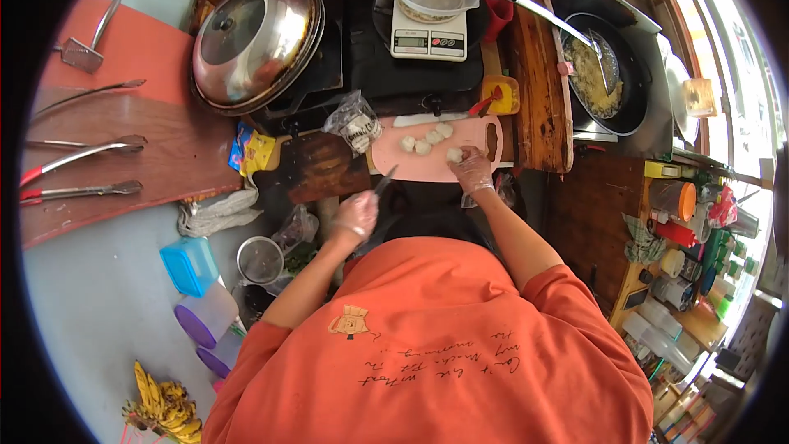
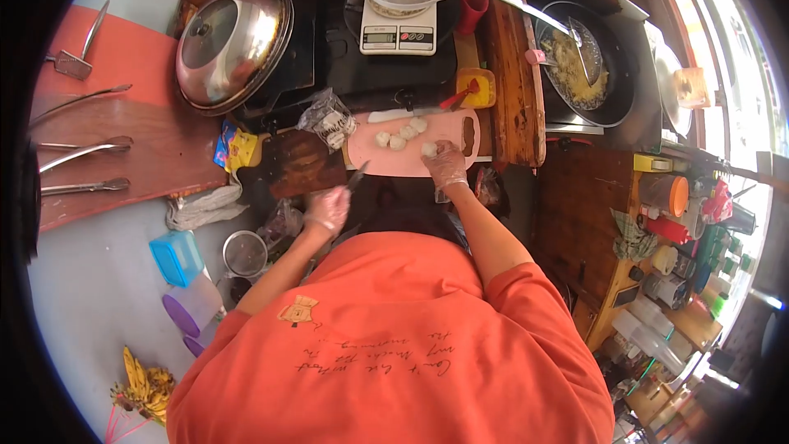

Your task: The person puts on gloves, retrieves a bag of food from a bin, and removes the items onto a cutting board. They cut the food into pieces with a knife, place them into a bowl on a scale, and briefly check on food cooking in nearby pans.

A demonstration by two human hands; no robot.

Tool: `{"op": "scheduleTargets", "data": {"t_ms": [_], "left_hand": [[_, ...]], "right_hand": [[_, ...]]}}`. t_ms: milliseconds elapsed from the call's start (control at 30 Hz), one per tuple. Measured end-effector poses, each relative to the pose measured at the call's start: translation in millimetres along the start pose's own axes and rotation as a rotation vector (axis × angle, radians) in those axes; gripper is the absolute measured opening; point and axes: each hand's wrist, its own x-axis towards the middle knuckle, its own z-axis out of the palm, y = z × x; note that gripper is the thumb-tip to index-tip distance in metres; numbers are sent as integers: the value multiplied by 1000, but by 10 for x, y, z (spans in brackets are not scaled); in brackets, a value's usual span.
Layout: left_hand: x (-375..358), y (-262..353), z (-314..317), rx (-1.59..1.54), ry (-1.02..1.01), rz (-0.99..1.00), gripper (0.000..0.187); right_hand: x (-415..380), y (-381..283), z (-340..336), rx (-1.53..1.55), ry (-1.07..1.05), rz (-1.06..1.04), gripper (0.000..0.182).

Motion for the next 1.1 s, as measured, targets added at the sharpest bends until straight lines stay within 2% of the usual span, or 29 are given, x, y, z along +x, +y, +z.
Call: {"op": "scheduleTargets", "data": {"t_ms": [33,67,100,167,200,300,500,700,800,933,1000,1100], "left_hand": [[103,263,100,13,-54,-4,26],[231,347,288,51,-190,-37,38],[351,579,343,97,-252,-28,48],[561,586,815,200,-203,101,61],[627,667,900,189,-206,89,61],[767,947,954,316,-308,108,70],[746,918,1166,264,-254,118,68],[801,931,1266,381,-274,104,65],[840,864,1336,388,-257,114,63],[840,910,1209,354,-194,118,60],[764,960,1119,251,-108,167,59],[733,933,1173,255,-130,188,58]], "right_hand": [[-13,68,29,92,-44,79,48],[-18,132,43,182,-87,160,47],[-9,187,45,172,-99,160,47],[15,288,51,604,-143,387,42],[12,264,12,592,-154,392,42],[58,233,-78,873,-206,601,37],[71,297,-35,1062,-231,736,38],[135,368,2,1135,-279,718,37],[135,258,-33,1066,-285,728,39],[128,349,33,1062,-266,685,37],[121,448,57,1160,-290,685,39],[141,309,-17,1114,-265,751,38]]}}
